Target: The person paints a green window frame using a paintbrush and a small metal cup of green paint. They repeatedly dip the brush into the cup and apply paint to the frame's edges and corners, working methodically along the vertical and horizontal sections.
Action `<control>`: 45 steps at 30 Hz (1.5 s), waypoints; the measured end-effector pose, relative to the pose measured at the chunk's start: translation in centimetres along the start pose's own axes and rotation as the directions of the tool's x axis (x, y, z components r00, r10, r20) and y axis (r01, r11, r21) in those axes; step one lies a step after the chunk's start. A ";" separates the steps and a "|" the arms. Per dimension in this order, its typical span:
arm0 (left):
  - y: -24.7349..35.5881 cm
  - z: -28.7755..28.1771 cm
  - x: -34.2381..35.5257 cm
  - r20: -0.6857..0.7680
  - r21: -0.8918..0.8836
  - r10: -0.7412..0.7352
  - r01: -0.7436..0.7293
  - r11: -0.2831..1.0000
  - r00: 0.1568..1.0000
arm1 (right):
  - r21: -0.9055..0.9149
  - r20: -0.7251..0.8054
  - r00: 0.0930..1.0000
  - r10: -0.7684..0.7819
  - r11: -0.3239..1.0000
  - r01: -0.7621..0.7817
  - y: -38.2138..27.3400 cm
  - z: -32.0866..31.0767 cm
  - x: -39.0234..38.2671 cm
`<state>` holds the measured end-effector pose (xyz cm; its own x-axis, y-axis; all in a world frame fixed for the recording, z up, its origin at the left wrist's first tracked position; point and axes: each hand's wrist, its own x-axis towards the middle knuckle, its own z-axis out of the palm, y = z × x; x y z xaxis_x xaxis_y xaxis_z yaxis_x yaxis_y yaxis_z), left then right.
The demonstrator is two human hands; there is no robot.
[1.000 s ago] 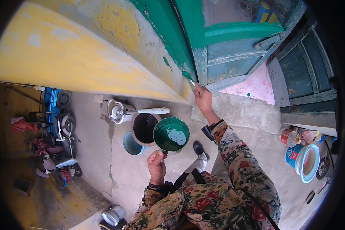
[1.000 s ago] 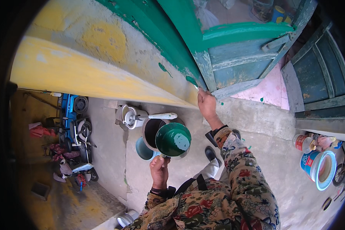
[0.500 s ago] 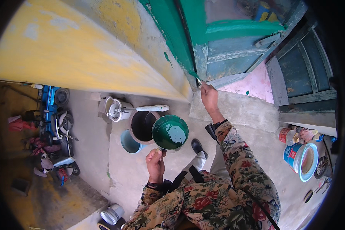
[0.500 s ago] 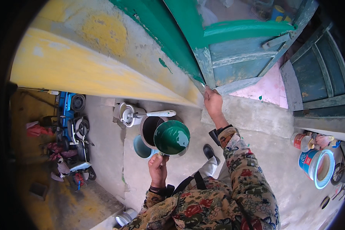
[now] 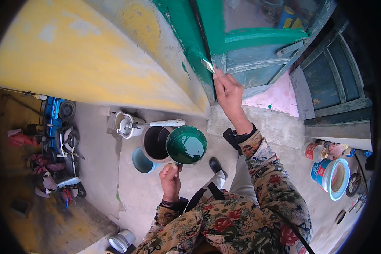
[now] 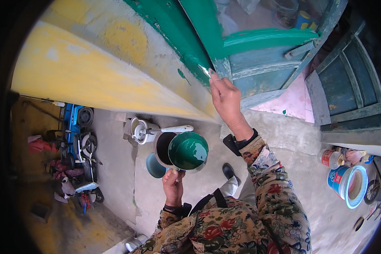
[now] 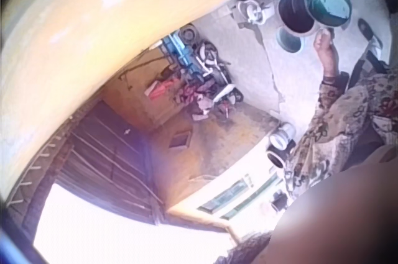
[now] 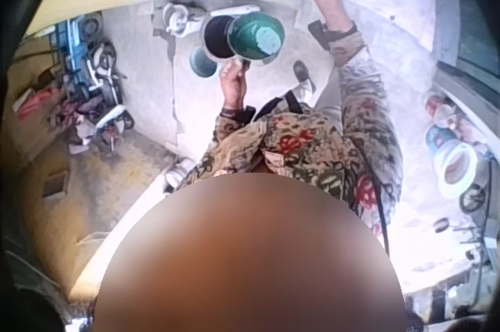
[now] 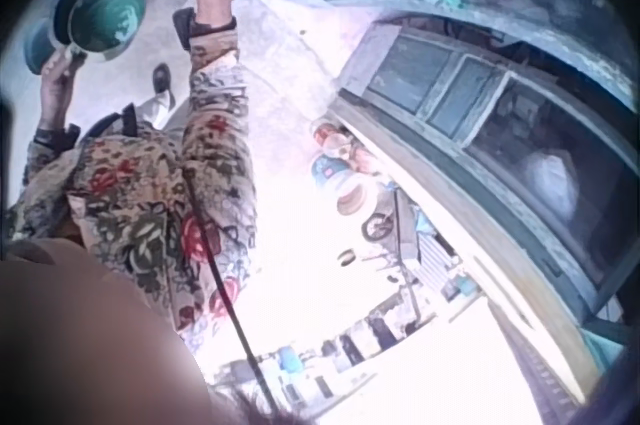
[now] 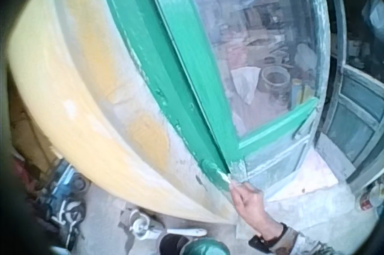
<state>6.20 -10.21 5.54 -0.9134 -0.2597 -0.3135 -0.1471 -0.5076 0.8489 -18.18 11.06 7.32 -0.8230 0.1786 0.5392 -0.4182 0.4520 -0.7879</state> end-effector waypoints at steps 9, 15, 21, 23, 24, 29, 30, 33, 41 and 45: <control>-0.5 -0.6 -0.8 -0.047 0.107 -0.002 0.007 0.994 0.999 | -0.438 0.280 0.936 0.212 0.896 -0.072 9.5 3.6 -6.0; 0.0 -0.5 -1.2 -0.037 0.047 0.016 -0.015 0.999 0.999 | -0.131 0.000 0.978 -0.207 0.970 0.206 -3.2 -1.8 3.1; 0.4 0.1 -1.1 -0.002 0.014 0.061 -0.061 0.998 0.998 | -0.039 -0.154 0.945 -0.290 0.957 0.287 -7.7 -3.5 7.0; 0.4 0.3 -1.0 -0.005 0.021 0.058 -0.058 0.998 0.998 | -0.048 -0.070 0.978 -0.196 0.980 0.193 -4.6 -2.3 4.8; 0.3 0.3 -1.0 -0.012 0.025 0.054 -0.054 0.998 0.998 | -0.075 -0.005 0.990 -0.138 0.988 0.137 -2.6 -1.6 2.8; -0.2 0.0 -1.4 -0.019 0.029 0.000 0.001 1.000 1.000 | -0.276 0.166 0.977 0.135 0.957 -0.086 9.9 2.5 -6.7; -0.5 -0.1 -1.5 -0.046 0.084 -0.009 0.013 0.996 0.999 | -0.301 0.188 0.973 0.136 0.951 -0.075 11.4 3.4 -7.9; -1.5 -0.1 -1.2 -0.061 0.160 -0.007 0.017 0.987 0.998 | -0.361 0.222 0.960 0.171 0.929 -0.082 12.5 4.7 -8.7; -3.4 0.1 0.4 -0.043 0.023 -0.049 0.050 0.998 0.998 | -0.236 0.046 0.997 0.056 0.971 -0.044 6.5 3.9 -6.1; -3.8 0.2 0.5 -0.069 0.000 -0.042 0.043 0.999 0.997 | -0.426 0.139 0.972 0.191 0.897 -0.115 6.6 4.5 -6.9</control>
<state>6.24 -8.22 2.27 -0.8781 -0.2937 -0.3777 -0.1857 -0.5184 0.8348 -17.05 8.87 -2.96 -0.9330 0.1379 0.3324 -0.1167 0.7577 -0.6421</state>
